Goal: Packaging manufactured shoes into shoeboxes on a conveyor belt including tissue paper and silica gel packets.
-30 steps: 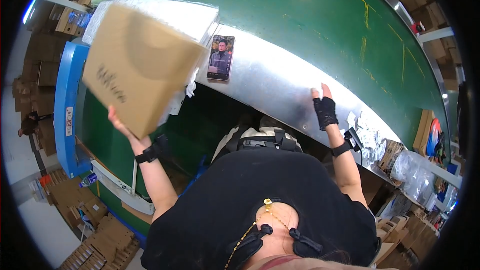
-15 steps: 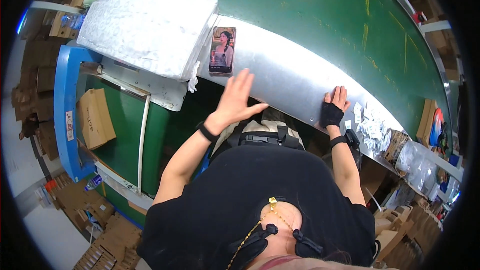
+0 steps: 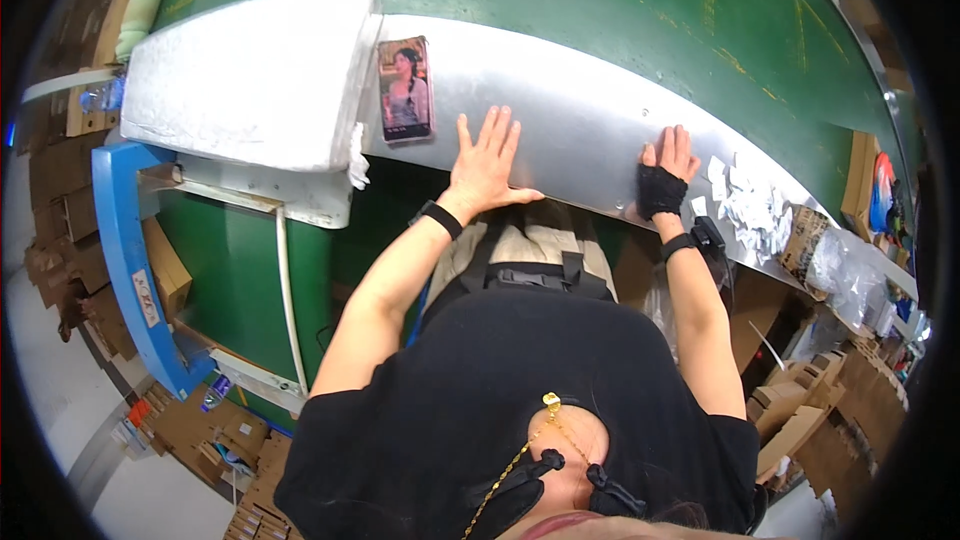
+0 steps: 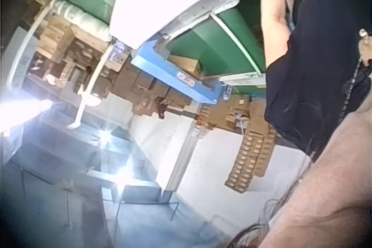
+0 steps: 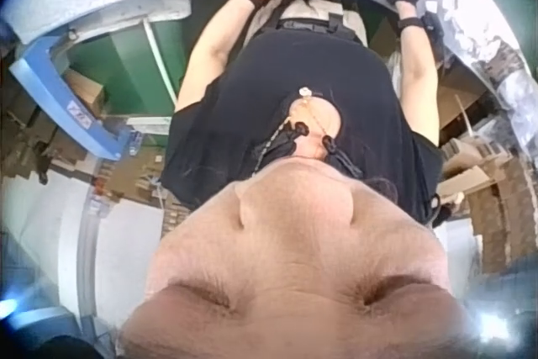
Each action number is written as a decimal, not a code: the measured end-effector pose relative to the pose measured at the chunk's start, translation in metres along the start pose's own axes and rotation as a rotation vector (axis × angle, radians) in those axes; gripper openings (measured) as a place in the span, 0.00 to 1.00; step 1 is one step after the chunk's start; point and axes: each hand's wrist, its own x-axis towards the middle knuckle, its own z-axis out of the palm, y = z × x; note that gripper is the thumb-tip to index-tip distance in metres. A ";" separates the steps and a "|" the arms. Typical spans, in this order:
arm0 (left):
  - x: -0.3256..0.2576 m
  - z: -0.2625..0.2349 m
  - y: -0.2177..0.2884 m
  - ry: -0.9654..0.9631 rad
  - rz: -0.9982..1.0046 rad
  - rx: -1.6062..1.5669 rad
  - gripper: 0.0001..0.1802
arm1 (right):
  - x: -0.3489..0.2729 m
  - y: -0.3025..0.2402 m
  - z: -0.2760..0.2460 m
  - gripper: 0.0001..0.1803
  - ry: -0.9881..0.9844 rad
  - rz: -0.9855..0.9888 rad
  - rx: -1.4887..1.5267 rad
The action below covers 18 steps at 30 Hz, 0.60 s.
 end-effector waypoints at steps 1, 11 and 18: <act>0.000 0.003 0.001 0.039 0.009 -0.004 0.58 | -0.001 0.003 0.001 0.27 0.000 0.009 0.004; -0.004 0.008 0.005 0.104 0.026 0.038 0.57 | -0.003 0.000 -0.003 0.27 0.008 0.022 0.008; -0.005 0.010 0.005 0.043 0.013 0.112 0.58 | -0.005 -0.001 0.003 0.27 0.012 0.019 0.005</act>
